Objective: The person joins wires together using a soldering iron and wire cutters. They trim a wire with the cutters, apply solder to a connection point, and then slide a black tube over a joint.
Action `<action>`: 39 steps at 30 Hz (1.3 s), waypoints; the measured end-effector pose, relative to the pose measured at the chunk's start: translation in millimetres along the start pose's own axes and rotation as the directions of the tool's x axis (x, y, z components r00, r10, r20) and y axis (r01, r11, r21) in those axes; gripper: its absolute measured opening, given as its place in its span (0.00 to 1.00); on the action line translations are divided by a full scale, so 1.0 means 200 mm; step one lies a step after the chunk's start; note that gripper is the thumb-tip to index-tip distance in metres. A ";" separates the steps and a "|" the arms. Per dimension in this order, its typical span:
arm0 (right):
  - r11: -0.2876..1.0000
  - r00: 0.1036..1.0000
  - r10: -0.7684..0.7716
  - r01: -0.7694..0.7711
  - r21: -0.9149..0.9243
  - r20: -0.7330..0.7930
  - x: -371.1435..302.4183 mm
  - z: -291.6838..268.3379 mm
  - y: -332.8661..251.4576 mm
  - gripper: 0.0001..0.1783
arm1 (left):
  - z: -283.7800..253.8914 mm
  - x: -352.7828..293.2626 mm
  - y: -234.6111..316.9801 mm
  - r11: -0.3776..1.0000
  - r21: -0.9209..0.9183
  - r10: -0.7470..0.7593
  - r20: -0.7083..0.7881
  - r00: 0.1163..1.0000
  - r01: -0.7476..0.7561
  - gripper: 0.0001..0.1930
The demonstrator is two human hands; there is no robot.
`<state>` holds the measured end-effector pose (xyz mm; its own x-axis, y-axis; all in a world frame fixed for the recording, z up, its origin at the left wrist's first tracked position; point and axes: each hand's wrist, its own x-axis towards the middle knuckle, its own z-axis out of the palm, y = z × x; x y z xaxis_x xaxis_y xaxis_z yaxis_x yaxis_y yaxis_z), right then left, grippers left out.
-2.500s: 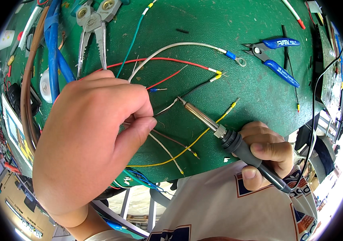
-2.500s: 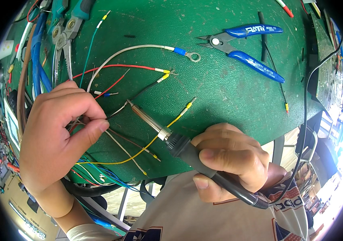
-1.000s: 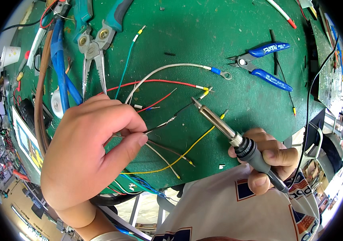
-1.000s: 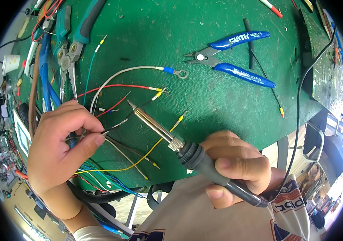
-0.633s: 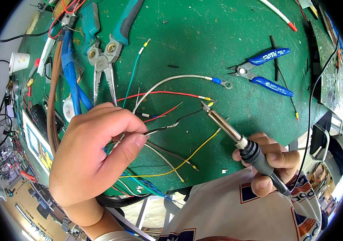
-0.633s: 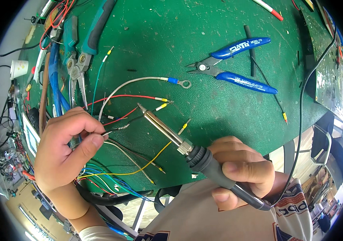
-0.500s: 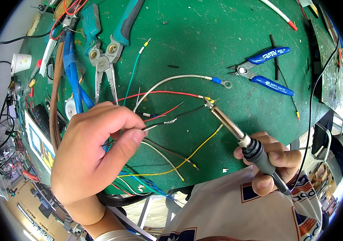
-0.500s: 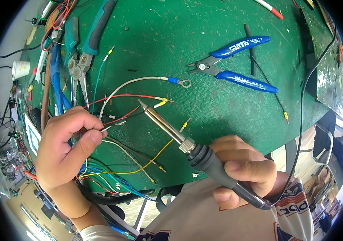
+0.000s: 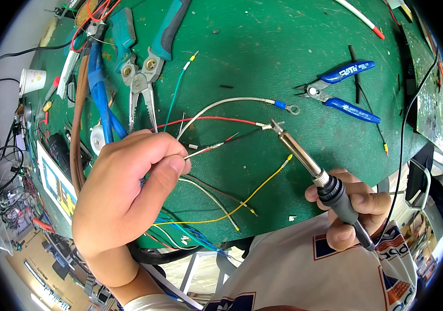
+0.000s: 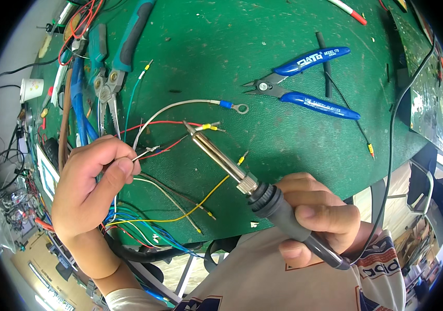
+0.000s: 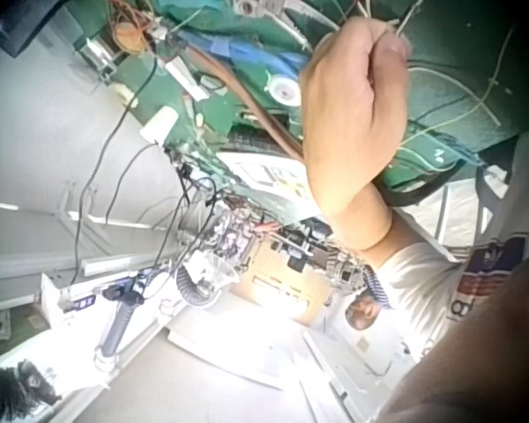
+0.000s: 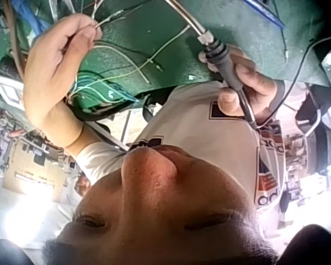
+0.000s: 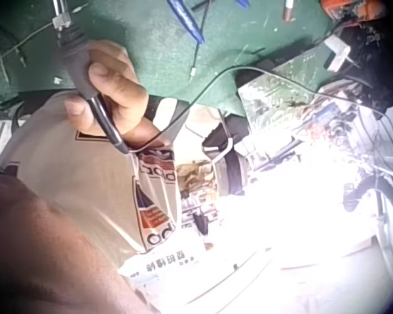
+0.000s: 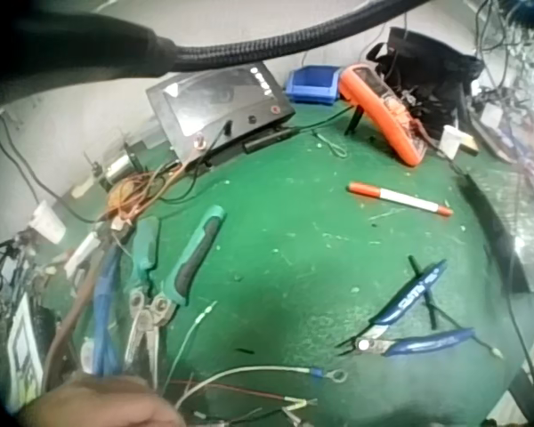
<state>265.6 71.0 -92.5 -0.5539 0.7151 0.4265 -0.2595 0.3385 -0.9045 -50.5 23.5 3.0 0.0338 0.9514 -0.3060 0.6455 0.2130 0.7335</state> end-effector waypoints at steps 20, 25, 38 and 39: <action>0.999 0.999 -0.033 0.033 0.009 0.003 0.00 0.00 0.01 0.26 | -0.03 0.01 0.04 1.000 0.024 -0.002 0.006 1.000 0.002 0.03; 0.999 0.999 -0.039 0.039 0.014 -0.013 0.00 0.01 0.01 0.26 | -0.02 0.00 0.02 1.000 0.014 0.015 0.003 1.000 -0.015 0.06; 0.999 0.999 -0.034 0.035 0.010 -0.015 0.00 0.01 0.01 0.26 | -0.02 0.01 0.01 0.996 0.066 0.050 0.027 0.998 -0.052 0.07; 0.999 0.999 -0.034 0.034 0.009 -0.014 0.00 0.01 0.01 0.26 | -0.02 0.01 0.01 0.996 0.067 0.051 0.027 0.998 -0.052 0.07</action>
<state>263.3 70.3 -94.1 -0.5336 0.7118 0.4567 -0.2856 0.3567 -0.8895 -52.2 26.7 7.1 0.0874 0.9546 -0.2849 0.6924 0.1474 0.7063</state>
